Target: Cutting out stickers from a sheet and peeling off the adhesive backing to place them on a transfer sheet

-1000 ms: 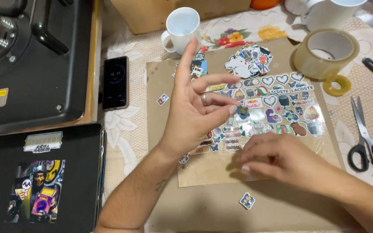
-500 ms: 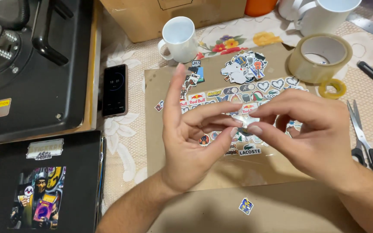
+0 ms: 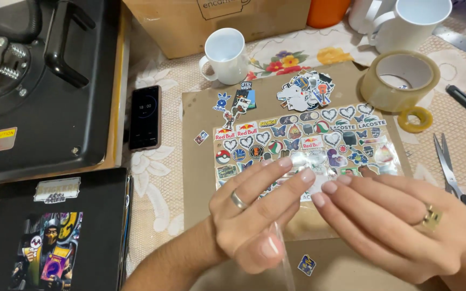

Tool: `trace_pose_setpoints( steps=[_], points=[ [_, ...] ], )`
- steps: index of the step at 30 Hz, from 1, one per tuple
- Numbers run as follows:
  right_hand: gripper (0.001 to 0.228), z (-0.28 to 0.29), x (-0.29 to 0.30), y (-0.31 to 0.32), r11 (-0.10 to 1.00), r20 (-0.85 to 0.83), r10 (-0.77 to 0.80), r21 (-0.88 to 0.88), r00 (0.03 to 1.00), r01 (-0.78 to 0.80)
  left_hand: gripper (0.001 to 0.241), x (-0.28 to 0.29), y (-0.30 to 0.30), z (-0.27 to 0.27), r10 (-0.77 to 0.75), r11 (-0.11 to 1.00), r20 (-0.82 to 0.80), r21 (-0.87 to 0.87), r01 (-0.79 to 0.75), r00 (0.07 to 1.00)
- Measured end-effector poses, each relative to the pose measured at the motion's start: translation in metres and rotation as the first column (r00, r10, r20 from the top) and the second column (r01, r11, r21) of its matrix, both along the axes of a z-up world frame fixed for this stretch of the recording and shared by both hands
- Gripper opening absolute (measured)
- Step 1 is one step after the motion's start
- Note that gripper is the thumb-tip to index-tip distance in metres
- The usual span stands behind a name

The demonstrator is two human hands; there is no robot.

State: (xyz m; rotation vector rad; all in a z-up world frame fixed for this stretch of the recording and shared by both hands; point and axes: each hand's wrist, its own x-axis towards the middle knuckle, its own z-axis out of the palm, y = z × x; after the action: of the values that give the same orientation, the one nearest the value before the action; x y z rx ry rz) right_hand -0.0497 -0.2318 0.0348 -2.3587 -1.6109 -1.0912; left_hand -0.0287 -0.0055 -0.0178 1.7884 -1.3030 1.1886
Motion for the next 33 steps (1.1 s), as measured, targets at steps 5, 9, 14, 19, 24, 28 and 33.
trace_pose_setpoints(
  steps=[5,9,14,19,24,28,33],
  points=[
    [0.032,-0.009,0.003,0.004,0.999,0.131,0.044,-0.03,0.99,-0.04,0.044,-0.008,0.004,-0.006,0.134,0.987,0.126,0.074,-0.144,0.983],
    [0.034,-0.011,0.004,0.002,0.999,0.137,0.042,-0.022,0.99,-0.039,0.048,-0.011,0.008,-0.006,0.135,0.977,0.139,0.147,-0.156,0.981],
    [0.03,-0.008,0.006,0.004,0.997,0.153,0.077,-0.033,0.985,-0.073,0.053,-0.01,0.01,-0.01,0.169,0.967,0.202,0.154,-0.201,0.965],
    [0.032,-0.009,0.01,0.006,0.996,0.188,0.088,-0.007,0.978,-0.089,0.051,-0.013,0.007,-0.008,0.226,0.951,0.224,0.162,-0.264,0.948],
    [0.034,-0.013,0.009,0.004,0.995,0.184,0.096,0.001,0.978,-0.098,0.054,-0.01,0.011,-0.014,0.204,0.947,0.273,0.187,-0.26,0.94],
    [0.031,-0.017,0.009,0.002,0.994,0.146,0.098,0.025,0.984,-0.103,0.054,-0.011,0.005,0.005,0.234,0.941,0.249,0.183,-0.283,0.94],
    [0.027,-0.028,0.007,0.003,0.992,0.015,0.089,0.09,0.996,-0.09,0.057,-0.013,0.009,-0.002,0.206,0.944,0.233,0.209,-0.256,0.95]
  ],
)
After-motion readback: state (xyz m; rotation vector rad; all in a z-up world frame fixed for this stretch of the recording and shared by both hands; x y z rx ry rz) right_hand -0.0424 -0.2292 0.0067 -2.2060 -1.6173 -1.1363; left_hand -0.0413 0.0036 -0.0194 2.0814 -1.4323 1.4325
